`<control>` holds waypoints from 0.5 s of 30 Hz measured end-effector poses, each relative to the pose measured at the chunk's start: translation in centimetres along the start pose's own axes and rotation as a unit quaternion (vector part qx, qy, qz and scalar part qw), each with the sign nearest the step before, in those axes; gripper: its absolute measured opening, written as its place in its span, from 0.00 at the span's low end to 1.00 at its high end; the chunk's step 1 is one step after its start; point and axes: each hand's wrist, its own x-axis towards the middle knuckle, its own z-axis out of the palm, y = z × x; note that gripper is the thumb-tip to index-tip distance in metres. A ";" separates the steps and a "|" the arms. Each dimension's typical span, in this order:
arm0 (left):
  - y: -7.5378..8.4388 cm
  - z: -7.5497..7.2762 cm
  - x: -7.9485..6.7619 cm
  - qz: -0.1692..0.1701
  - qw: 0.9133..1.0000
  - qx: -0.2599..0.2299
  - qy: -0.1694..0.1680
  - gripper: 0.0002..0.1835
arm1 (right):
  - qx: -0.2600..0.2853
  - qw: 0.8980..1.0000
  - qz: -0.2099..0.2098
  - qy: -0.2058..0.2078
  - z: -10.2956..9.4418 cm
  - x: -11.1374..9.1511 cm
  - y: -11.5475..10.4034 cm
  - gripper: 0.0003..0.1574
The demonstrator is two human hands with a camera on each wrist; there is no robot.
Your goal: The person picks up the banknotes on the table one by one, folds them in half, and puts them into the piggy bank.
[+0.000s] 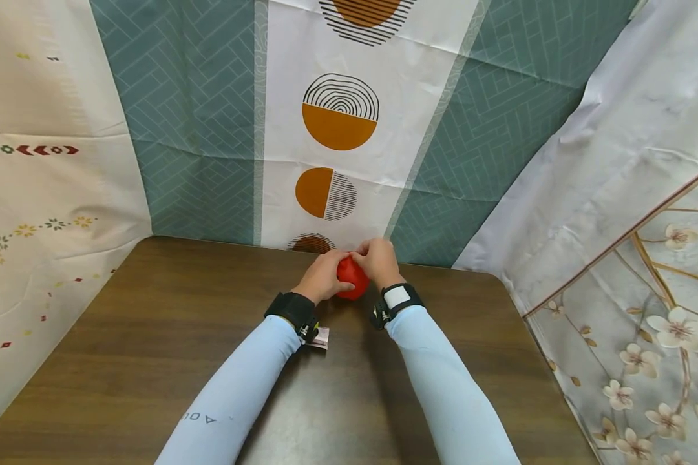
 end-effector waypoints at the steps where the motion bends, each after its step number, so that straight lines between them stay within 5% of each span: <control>1: 0.1 0.0 0.0 0.000 1.000 0.000 0.000 0.41 | -0.014 1.000 -0.018 0.011 0.2 -0.3 0.1 0.13; 4: 0.2 -0.1 0.0 0.005 1.000 0.002 0.002 0.40 | -0.076 0.992 -0.087 0.043 0.8 -1.4 0.5 0.16; 8: 0.1 0.1 0.0 0.022 1.000 0.006 0.013 0.38 | -0.148 0.968 -0.179 0.092 1.4 -2.8 1.0 0.18; 11: -0.3 0.2 0.1 0.034 0.999 0.004 0.017 0.40 | -0.167 0.960 -0.198 0.104 1.5 -3.2 1.1 0.18; 15: -1.1 0.1 -0.2 0.022 1.000 -0.013 0.003 0.50 | -0.161 0.964 -0.188 0.094 1.3 -3.6 1.0 0.17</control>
